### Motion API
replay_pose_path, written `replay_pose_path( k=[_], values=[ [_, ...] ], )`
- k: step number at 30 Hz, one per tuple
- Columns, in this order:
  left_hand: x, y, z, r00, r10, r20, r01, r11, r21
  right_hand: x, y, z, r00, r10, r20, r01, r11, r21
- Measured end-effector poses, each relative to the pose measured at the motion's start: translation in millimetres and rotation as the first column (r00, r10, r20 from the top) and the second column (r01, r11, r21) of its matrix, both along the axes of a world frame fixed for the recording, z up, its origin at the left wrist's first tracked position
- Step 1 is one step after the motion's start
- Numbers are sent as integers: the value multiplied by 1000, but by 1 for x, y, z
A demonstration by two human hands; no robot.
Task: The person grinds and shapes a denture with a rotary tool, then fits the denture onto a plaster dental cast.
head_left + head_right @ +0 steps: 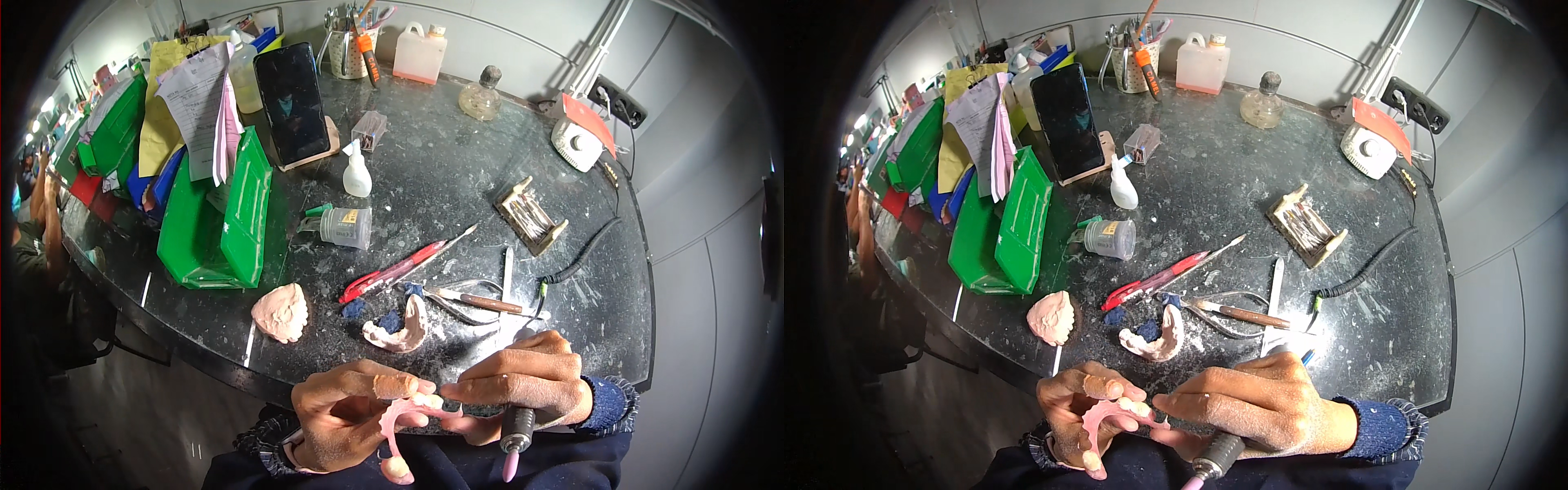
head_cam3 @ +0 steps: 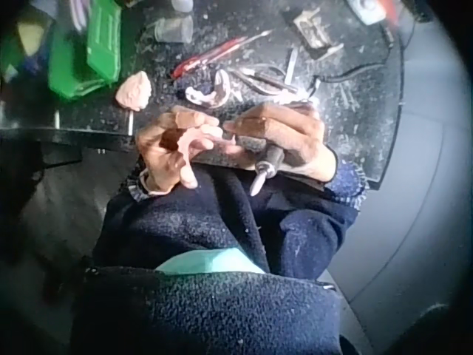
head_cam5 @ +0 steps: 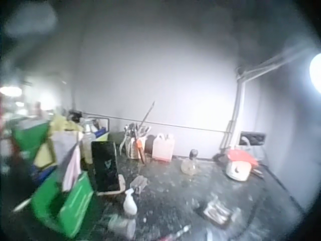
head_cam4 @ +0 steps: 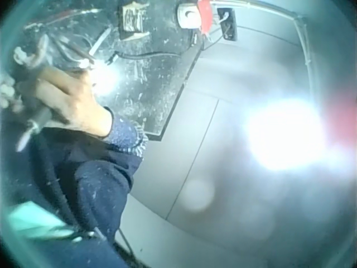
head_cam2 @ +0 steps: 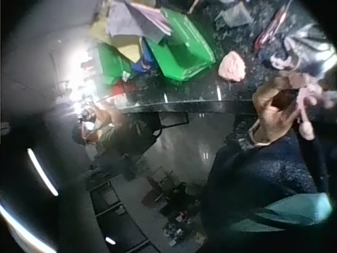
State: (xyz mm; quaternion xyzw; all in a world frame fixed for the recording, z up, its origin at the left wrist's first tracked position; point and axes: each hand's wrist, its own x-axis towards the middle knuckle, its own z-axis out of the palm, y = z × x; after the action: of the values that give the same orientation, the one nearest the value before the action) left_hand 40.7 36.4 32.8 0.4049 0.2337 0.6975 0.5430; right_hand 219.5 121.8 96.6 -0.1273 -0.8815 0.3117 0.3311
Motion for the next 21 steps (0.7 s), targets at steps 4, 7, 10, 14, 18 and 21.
replay_pose_path(
  k=[4,7,10,14,18,21],
  values=[
    [0,2,-2,998,25,-52,-22,998,63,0,0,0,1000,-2,1,2,1000,-6],
    [-2,1,-1,999,-19,26,18,999,39,1,1,-1,1000,14,12,-15,1000,5],
    [-7,-2,-2,990,-136,-32,136,991,9,2,1,-2,1000,9,0,-9,1000,2],
    [1,0,2,998,-63,20,64,997,-31,0,1,-3,1000,16,6,-16,1000,2],
    [2,1,2,995,-83,58,85,996,-37,4,-2,-6,1000,3,10,-3,1000,19],
    [3,1,1,997,-34,67,36,999,-30,8,6,5,992,-122,-31,125,984,130]
  ],
)
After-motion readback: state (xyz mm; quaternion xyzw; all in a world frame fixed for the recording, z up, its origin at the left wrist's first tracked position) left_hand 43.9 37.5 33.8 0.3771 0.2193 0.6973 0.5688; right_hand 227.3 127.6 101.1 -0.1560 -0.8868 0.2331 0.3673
